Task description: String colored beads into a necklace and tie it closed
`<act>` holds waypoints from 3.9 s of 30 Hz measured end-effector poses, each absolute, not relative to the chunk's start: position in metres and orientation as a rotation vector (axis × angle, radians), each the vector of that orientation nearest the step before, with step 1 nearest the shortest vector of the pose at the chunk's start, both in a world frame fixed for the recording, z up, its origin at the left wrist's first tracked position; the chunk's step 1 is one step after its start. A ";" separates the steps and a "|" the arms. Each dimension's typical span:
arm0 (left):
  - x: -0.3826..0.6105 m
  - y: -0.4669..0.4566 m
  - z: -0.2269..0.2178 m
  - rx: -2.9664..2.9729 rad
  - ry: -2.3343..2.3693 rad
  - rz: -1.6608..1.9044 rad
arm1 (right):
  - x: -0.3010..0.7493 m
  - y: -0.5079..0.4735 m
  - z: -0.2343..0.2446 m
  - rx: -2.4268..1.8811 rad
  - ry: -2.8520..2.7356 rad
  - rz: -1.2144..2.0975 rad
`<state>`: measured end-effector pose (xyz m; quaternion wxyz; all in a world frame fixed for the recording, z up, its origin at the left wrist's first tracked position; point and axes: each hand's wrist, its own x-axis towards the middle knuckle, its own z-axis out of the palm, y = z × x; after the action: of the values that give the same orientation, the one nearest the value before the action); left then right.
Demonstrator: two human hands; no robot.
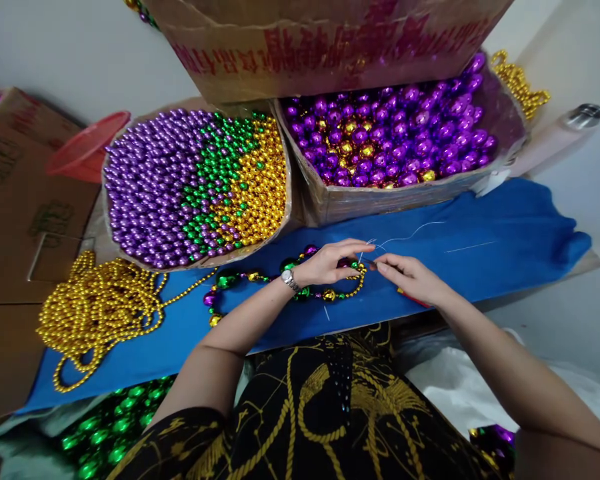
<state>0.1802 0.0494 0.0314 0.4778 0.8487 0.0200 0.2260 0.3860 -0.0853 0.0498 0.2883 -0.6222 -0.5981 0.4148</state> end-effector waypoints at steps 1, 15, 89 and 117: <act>0.180 0.049 0.032 2.071 0.048 0.547 | 0.385 -0.085 0.050 -1.657 -1.597 1.108; 0.182 0.049 0.030 2.100 0.023 0.566 | 0.381 -0.083 0.046 -1.580 -1.520 1.203; 0.177 0.034 0.060 2.066 0.174 0.760 | 0.510 -0.175 -0.028 -2.514 -1.662 0.056; 0.181 0.033 0.065 1.609 0.192 0.695 | 0.425 -0.155 0.006 -1.784 -1.791 0.679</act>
<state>0.1814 0.0326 0.0654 0.6360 0.7041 0.0840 0.3044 0.4247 -0.1546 0.0063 0.2591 -0.6584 -0.6608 0.2506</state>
